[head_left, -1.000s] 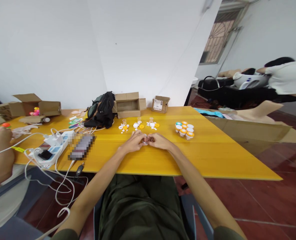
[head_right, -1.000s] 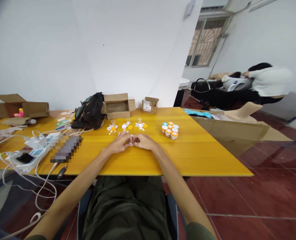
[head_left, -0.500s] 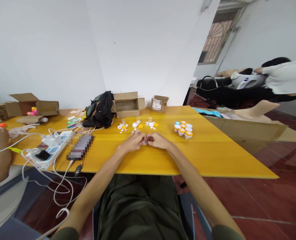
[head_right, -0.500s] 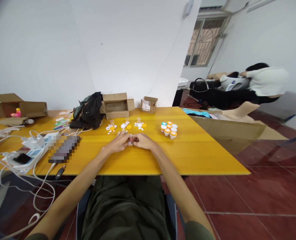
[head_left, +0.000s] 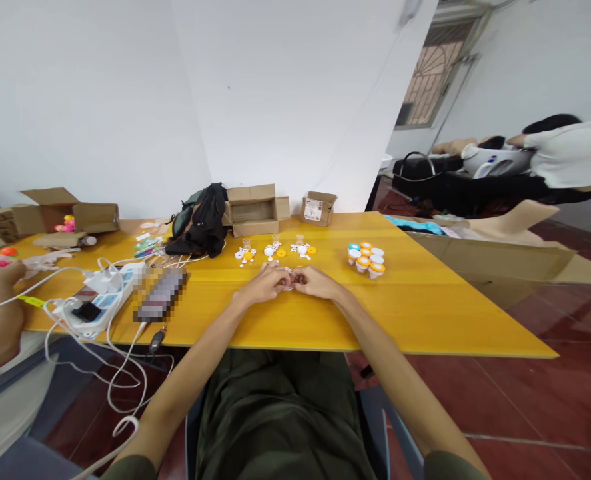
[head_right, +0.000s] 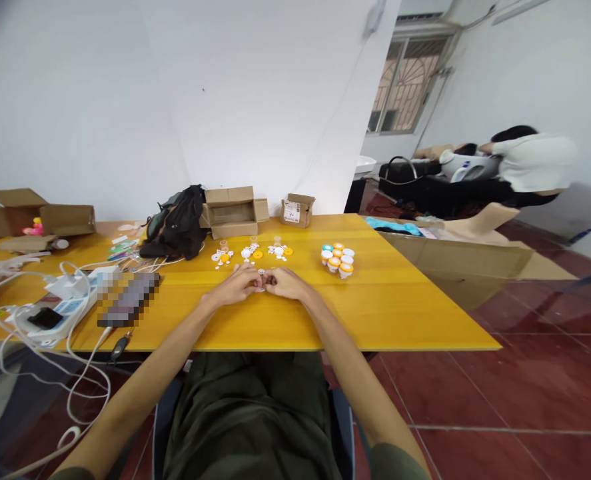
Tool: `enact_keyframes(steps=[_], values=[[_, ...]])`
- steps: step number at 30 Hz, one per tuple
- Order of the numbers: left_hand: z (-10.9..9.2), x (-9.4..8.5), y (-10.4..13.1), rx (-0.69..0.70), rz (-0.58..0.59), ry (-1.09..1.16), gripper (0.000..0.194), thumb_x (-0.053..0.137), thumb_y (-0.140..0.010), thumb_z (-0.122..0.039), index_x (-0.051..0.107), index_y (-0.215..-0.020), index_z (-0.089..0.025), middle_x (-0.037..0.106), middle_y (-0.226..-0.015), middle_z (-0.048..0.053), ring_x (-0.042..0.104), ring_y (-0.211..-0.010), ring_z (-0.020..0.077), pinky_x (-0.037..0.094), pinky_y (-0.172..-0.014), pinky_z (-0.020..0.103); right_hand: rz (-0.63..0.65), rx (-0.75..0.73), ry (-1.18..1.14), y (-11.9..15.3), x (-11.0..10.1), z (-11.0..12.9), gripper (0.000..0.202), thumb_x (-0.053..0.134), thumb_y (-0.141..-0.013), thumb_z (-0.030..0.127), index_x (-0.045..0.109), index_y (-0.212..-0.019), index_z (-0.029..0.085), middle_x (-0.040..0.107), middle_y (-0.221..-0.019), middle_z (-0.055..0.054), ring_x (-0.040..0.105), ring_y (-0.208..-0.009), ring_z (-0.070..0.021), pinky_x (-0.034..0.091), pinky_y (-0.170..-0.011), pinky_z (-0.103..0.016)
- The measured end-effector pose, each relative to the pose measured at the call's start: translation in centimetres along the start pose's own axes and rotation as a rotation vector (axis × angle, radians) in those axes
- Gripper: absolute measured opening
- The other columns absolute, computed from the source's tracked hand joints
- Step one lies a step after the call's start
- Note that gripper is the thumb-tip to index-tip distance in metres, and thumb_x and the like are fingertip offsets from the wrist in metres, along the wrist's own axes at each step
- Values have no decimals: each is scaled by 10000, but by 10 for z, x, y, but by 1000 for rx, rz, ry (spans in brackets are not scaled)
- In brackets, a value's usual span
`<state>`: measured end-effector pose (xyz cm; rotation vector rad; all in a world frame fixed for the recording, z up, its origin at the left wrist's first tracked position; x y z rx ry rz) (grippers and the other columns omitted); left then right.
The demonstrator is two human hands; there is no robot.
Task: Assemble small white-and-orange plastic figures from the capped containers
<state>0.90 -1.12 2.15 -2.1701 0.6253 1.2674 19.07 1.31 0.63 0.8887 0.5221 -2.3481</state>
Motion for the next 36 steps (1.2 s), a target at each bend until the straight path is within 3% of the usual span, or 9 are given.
enact_keyframes(steps=[24,36], values=[[8,3,1,46,-58,-1,138,565,-877,-99,626,-833,-214,682,-916,13,614,-1003,201,426,-1002,355,-61,1,-27,1,-1,0,90,560,-761,154,638,-733,189,604,-616,40,518,-567,-116,396,-579,-233],[4,2,1,55,-57,-6,141,569,-865,-93,625,-836,-219,685,-906,15,611,-1015,204,423,-1015,356,-28,15,70,3,-6,6,117,578,-757,130,679,-763,188,687,-698,7,591,-646,-146,425,-619,-247]])
Point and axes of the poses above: each hand's wrist, its own y-axis away from the middle knuckle, its own x-axis out of the palm, z = x × y, the point moved 1 cm from there along -y, towards the middle knuckle
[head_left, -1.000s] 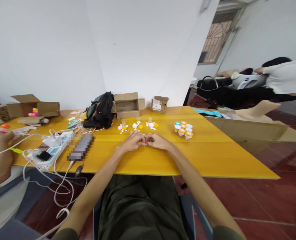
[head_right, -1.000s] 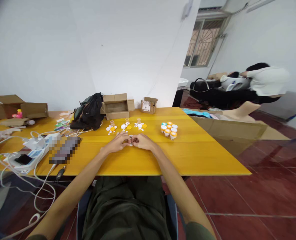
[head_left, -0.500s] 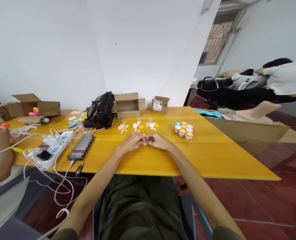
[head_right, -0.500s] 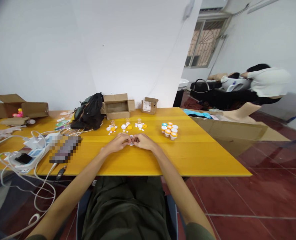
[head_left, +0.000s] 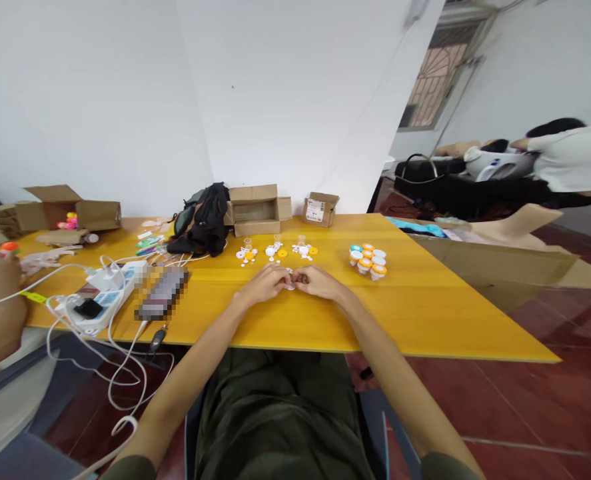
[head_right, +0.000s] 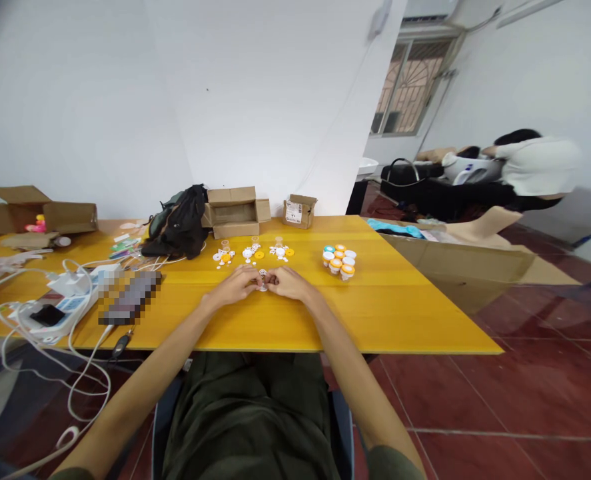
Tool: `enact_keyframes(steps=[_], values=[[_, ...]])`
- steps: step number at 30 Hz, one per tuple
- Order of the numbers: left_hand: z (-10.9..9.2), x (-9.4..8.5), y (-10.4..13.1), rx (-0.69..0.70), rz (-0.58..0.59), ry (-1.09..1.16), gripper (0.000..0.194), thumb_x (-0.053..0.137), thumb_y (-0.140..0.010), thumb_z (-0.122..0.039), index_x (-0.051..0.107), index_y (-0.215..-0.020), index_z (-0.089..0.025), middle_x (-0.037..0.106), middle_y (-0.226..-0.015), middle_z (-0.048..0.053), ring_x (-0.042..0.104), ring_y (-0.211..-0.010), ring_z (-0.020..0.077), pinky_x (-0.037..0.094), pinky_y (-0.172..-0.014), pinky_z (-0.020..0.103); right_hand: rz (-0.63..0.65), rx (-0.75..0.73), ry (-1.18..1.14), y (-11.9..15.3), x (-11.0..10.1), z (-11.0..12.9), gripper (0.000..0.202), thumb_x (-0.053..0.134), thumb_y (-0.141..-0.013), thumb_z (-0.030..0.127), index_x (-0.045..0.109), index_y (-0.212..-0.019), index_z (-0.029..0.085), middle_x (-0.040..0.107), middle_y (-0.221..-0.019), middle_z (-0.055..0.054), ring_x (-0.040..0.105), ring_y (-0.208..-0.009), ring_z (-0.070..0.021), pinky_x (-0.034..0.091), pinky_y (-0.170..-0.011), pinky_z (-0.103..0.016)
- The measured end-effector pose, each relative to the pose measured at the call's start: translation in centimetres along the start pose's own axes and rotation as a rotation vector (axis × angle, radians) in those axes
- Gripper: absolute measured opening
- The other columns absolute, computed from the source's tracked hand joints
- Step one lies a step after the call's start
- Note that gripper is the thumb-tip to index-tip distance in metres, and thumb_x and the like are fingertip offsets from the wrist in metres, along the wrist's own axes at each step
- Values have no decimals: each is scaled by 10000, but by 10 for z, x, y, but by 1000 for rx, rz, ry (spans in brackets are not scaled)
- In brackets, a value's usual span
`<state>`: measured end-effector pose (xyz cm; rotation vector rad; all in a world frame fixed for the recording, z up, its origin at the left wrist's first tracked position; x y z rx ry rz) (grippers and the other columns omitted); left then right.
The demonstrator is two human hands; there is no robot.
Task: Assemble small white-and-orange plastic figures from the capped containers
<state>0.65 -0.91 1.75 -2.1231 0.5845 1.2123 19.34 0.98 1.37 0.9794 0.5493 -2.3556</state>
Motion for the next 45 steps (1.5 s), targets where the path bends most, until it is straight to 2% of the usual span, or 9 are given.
enact_keyframes(steps=[7,16,22,27,33,37,42,45], values=[[0,0,0,-10,-15,23,149,571,-857,-87,630,-836,-223,681,-914,10,609,-999,203,448,-999,355,11,-27,-14,1,0,0,122,575,-758,119,676,-757,189,694,-696,6,593,-642,-150,429,-616,-249],[-1,0,0,-45,-1,38,122,554,-866,-126,626,-831,-218,659,-876,23,589,-993,214,470,-937,328,-5,-10,-76,0,4,-4,49,610,-768,206,655,-760,188,653,-651,23,571,-609,-133,435,-602,-241],[0,-1,2,-86,23,76,155,503,-882,-137,634,-892,-219,659,-851,10,612,-911,193,494,-839,292,-91,-16,-80,-2,3,-7,57,622,-798,240,645,-774,193,640,-653,22,561,-607,-136,441,-603,-246],[0,0,1,-85,4,109,164,492,-893,-130,633,-899,-213,667,-861,11,618,-883,182,494,-834,287,-203,28,53,-2,2,-9,79,603,-801,159,666,-814,205,674,-714,4,590,-655,-149,432,-631,-250],[1,-3,0,-52,-108,-15,141,500,-925,-155,628,-898,-208,670,-946,48,580,-992,218,451,-929,350,-202,-24,125,-2,5,-7,153,589,-821,118,701,-872,211,706,-809,-21,616,-749,-165,452,-720,-267],[0,-1,0,-22,-106,-116,155,496,-936,-144,628,-889,-209,662,-962,60,536,-1065,241,407,-953,378,-273,-43,134,-3,3,-11,127,586,-856,161,693,-870,226,716,-883,-37,630,-813,-186,472,-759,-286],[-1,2,1,-17,-64,-170,176,482,-947,-130,633,-904,-210,648,-975,63,498,-1110,253,371,-971,400,-392,43,181,-5,-1,-22,120,584,-867,184,686,-905,232,706,-984,-71,647,-925,-226,497,-819,-325],[1,3,1,-25,-62,-175,180,482,-950,-130,640,-917,-210,636,-1014,74,482,-1125,262,371,-960,411,-392,58,182,-6,1,-29,140,597,-872,209,696,-970,218,692,-1063,-101,645,-998,-248,505,-892,-362]])
Point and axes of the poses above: each hand's wrist, its own y-axis away from the middle knuckle, its own x-axis out of the palm, z = x × y, the point moved 1 cm from there along -y, towards the middle knuckle
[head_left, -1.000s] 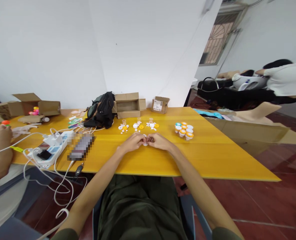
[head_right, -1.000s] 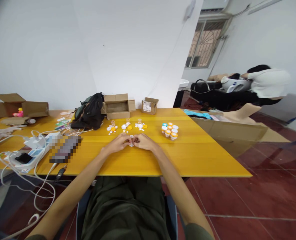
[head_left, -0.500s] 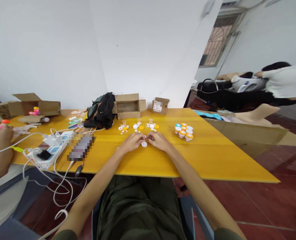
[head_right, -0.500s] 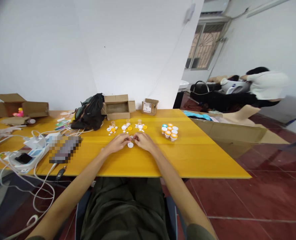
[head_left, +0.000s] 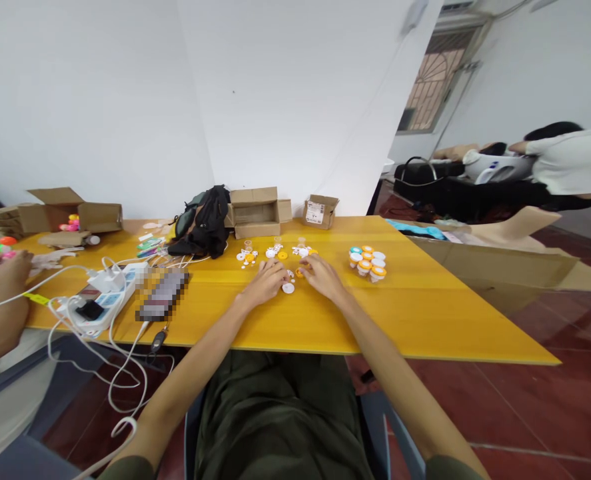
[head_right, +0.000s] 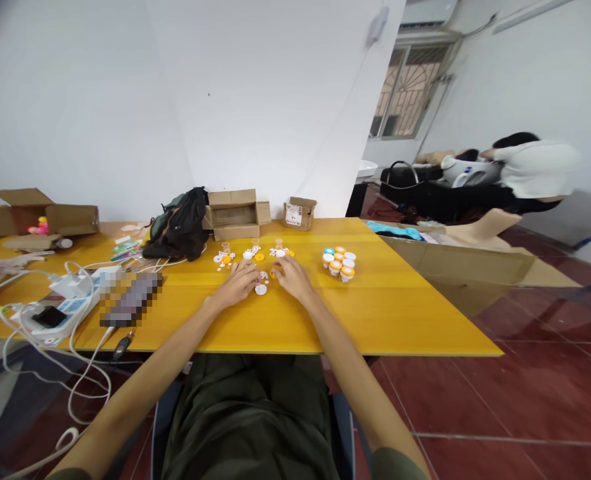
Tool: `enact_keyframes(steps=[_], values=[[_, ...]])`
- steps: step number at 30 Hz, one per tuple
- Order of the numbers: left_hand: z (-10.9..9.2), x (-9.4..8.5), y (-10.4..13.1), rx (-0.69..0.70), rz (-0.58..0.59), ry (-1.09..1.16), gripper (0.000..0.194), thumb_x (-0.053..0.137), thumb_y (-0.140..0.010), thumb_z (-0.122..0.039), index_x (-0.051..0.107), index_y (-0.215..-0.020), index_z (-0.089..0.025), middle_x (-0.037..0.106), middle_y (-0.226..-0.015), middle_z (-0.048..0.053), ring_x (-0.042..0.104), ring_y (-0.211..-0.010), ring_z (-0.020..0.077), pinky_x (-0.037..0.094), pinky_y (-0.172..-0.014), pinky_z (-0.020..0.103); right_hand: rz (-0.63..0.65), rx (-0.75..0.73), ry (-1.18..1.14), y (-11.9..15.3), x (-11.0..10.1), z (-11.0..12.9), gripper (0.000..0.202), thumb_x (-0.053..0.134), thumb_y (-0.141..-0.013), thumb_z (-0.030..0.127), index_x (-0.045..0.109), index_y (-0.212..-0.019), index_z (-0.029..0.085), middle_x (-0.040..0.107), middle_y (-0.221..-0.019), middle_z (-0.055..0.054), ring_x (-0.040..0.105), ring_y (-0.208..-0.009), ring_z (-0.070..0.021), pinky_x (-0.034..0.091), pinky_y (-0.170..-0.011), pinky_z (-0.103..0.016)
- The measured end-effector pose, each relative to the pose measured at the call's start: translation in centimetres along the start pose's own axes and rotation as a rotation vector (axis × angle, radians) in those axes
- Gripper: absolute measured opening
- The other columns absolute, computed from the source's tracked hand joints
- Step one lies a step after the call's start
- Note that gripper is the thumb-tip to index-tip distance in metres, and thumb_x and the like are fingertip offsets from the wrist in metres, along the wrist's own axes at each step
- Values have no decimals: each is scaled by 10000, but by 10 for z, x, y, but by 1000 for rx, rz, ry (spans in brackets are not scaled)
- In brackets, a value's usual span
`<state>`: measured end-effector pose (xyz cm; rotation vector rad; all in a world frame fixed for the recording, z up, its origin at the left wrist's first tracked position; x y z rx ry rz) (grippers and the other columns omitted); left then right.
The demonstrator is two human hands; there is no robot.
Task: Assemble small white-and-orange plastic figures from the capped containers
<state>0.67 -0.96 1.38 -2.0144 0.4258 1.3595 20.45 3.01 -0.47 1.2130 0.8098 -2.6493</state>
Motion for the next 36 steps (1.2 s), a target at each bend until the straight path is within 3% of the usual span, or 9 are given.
enact_keyframes(steps=[11,16,21,28,36], values=[[14,5,1,-71,-136,15,284,531,-889,-97,632,-1100,-257,521,-1322,76,428,-1239,274,374,-1051,459,120,-111,-89,-2,11,-1,229,574,-909,199,728,-1077,218,715,-1108,-104,646,-1086,-263,490,-997,-428],[25,8,0,-146,-180,36,314,517,-885,-100,622,-1138,-254,547,-1253,77,486,-1196,261,417,-1035,438,162,-192,-158,-2,12,4,255,564,-911,164,736,-1088,228,733,-1126,-98,659,-1090,-254,490,-1014,-438],[30,12,-1,-124,-172,101,271,530,-876,-113,649,-1081,-245,575,-1142,62,557,-1121,229,470,-1014,379,178,-239,-172,-2,16,3,286,538,-923,156,741,-1104,246,729,-1161,-87,650,-1126,-249,483,-1033,-446],[29,11,-1,-129,-130,120,232,545,-842,-92,681,-966,-233,568,-1157,67,588,-1121,228,490,-1025,386,193,-247,-152,-2,20,1,296,530,-921,154,750,-1091,254,724,-1171,-82,639,-1151,-247,475,-1048,-444],[25,9,0,-138,-104,113,250,570,-826,-99,674,-1017,-223,564,-1190,81,580,-1156,238,483,-1049,390,189,-248,-132,-1,19,2,298,528,-918,138,743,-1091,251,725,-1169,-80,639,-1141,-242,476,-1037,-429]])
Point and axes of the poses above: each hand's wrist, its own y-axis away from the middle knuckle, its own x-axis out of the palm, z = x × y, the point moved 1 cm from there along -y, towards the middle knuckle
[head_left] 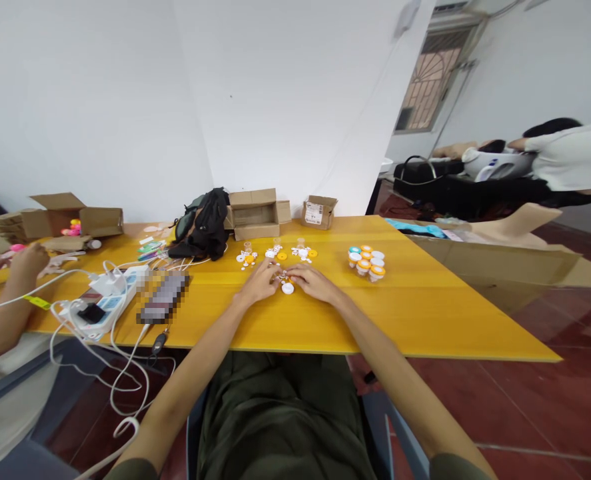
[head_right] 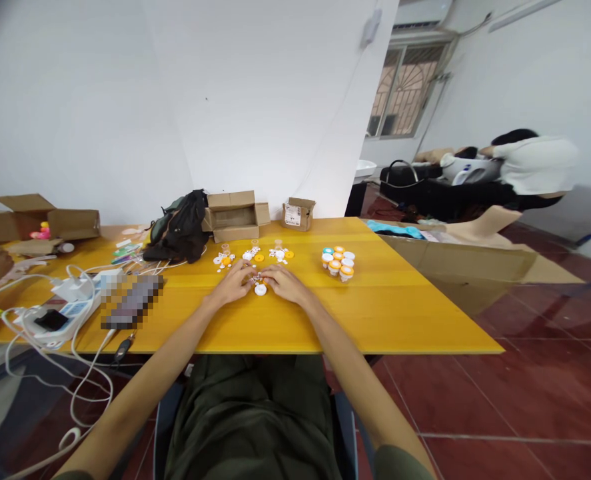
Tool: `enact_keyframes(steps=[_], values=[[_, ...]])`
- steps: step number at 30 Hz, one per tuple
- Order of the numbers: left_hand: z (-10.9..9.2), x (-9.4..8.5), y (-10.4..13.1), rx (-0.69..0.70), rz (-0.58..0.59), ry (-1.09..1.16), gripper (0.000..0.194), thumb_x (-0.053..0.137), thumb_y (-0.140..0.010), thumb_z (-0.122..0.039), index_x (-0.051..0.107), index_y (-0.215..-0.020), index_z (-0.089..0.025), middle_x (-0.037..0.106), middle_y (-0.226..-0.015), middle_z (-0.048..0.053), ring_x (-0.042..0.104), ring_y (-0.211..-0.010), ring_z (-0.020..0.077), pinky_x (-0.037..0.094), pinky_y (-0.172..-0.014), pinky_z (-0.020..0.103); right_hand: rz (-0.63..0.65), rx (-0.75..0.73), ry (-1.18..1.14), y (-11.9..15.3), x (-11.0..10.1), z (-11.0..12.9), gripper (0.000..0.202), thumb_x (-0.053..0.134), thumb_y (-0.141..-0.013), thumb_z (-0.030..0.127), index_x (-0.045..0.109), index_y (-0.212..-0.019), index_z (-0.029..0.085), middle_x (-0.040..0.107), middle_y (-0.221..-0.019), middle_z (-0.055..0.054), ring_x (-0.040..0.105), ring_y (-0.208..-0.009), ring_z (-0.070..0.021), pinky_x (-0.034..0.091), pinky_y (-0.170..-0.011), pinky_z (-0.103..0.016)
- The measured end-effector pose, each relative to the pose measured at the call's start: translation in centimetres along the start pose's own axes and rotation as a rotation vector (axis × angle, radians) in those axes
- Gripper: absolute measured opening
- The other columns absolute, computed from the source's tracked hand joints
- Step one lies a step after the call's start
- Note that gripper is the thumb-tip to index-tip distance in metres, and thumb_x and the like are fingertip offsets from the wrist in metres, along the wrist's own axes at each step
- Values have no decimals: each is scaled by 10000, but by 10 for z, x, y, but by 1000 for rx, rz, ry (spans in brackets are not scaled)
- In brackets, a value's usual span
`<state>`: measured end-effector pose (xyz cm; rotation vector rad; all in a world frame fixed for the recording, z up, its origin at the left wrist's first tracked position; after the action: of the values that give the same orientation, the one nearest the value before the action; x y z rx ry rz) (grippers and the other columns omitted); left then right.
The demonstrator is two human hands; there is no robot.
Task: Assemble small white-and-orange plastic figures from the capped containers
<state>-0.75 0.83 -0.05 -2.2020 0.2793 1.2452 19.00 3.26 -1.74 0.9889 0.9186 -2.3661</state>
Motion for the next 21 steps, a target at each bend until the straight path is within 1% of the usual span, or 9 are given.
enact_keyframes(steps=[4,9,12,17,21], values=[[-2,-2,1,23,3,0,248,581,-841,-135,670,-1052,-232,565,-1207,74,590,-1131,232,484,-1039,378,-5,-2,32,1,0,1,269,537,-926,152,739,-1078,246,730,-1123,-79,644,-1107,-236,484,-1014,-412],[-2,-2,-1,46,34,8,186,527,-877,-146,680,-951,-222,566,-1188,70,617,-1049,216,505,-984,374,-28,-50,41,2,0,-1,256,544,-928,158,737,-1071,246,734,-1090,-78,650,-1081,-236,501,-988,-413],[-2,-1,-1,46,32,22,183,526,-867,-139,680,-920,-225,570,-1176,67,615,-1066,221,504,-989,375,-41,-79,37,2,2,-4,268,537,-931,157,736,-1082,254,736,-1095,-74,656,-1073,-238,510,-982,-417],[-5,-2,0,29,28,9,197,562,-831,-136,672,-961,-235,587,-1168,59,609,-1086,223,512,-996,364,-40,-81,28,1,4,-7,296,511,-937,152,735,-1096,261,737,-1106,-69,660,-1079,-239,511,-992,-429],[-8,-5,1,28,22,-10,191,577,-822,-146,667,-965,-234,590,-1168,60,612,-1084,226,516,-994,363,-33,-75,7,1,4,-4,274,527,-941,183,732,-1105,262,730,-1142,-73,657,-1099,-242,509,-998,-431]])
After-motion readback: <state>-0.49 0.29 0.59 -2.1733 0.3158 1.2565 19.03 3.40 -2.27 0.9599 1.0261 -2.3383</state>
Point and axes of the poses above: each hand's wrist, its own y-axis away from the middle knuckle, its own x-axis out of the palm, z = x × y, the point moved 1 cm from there along -y, towards the middle knuckle
